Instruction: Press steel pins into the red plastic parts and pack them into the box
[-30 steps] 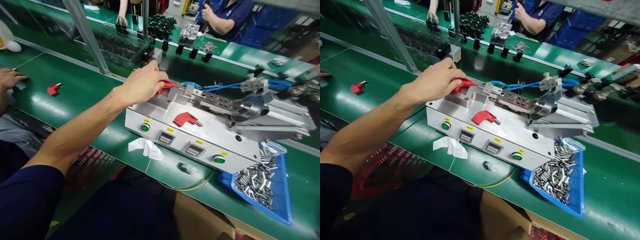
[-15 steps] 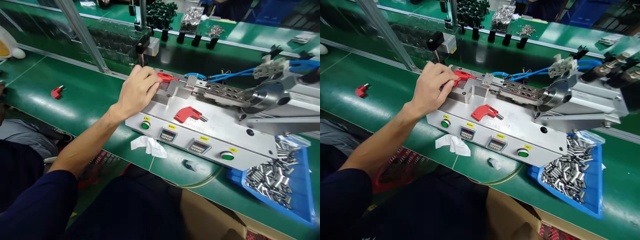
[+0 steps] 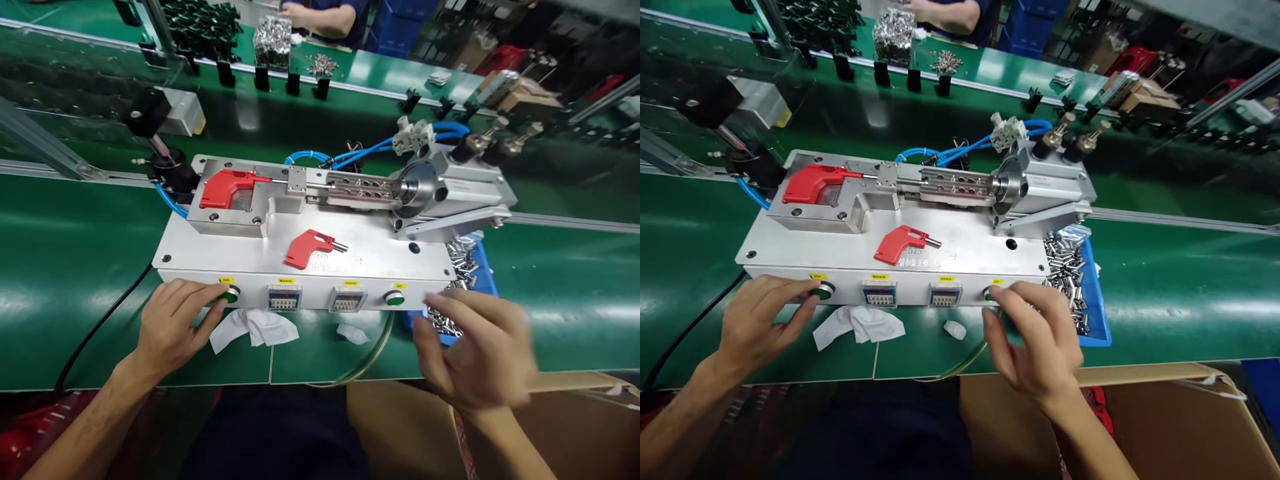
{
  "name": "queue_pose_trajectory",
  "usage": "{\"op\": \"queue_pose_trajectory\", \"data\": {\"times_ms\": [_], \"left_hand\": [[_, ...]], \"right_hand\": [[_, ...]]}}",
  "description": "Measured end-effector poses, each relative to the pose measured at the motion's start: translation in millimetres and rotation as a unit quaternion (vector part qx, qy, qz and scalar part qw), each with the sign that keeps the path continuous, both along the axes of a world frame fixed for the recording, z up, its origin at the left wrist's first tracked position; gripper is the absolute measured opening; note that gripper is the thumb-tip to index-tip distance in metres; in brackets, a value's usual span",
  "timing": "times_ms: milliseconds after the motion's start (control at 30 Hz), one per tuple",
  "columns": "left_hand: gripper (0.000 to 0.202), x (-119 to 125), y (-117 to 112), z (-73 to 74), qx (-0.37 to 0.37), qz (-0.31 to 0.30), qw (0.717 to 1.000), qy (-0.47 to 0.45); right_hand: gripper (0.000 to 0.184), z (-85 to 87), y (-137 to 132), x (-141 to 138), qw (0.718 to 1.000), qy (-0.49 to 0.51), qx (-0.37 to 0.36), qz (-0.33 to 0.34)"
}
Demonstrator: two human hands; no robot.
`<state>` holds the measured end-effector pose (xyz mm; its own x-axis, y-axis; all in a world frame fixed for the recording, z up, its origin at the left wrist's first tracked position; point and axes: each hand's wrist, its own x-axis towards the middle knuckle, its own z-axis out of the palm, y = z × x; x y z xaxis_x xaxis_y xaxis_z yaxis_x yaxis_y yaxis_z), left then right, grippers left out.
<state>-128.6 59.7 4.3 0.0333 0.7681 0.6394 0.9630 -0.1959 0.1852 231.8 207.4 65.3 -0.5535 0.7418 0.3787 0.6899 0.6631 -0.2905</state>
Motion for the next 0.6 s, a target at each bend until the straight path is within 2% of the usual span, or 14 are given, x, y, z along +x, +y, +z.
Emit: {"op": "queue_pose_trajectory", "data": {"times_ms": [67,133,233,367,500,600], "left_hand": [[0.008,3,4,4.8,-0.011,0.011,1.0,-0.02],[0.006,5,7,9.6,-0.024,0.017,0.999,-0.026],[0.008,5,7,12.5,-0.044,0.021,0.999,-0.025],[0.007,7,9,9.1,-0.051,0.032,0.998,-0.018],[0.008,11,12,8.3,-0.019,0.051,0.998,-0.029],[0.011,16,11,17.9,-0.037,0.063,0.995,-0.073]], "right_hand": [[0.019,-1.5,7,-4,0.999,0.006,0.05,0.021],[0.02,-7.5,15,-2,0.997,0.001,0.064,0.045],[0.017,-21.3,25,5,0.998,0.015,0.021,0.048],[0.018,-32.7,30,11,0.997,0.063,-0.028,0.017],[0.018,-33.8,30,8,0.998,0.064,-0.007,-0.023],[0.015,-36.7,27,5,0.996,0.085,-0.001,0.004]]}}
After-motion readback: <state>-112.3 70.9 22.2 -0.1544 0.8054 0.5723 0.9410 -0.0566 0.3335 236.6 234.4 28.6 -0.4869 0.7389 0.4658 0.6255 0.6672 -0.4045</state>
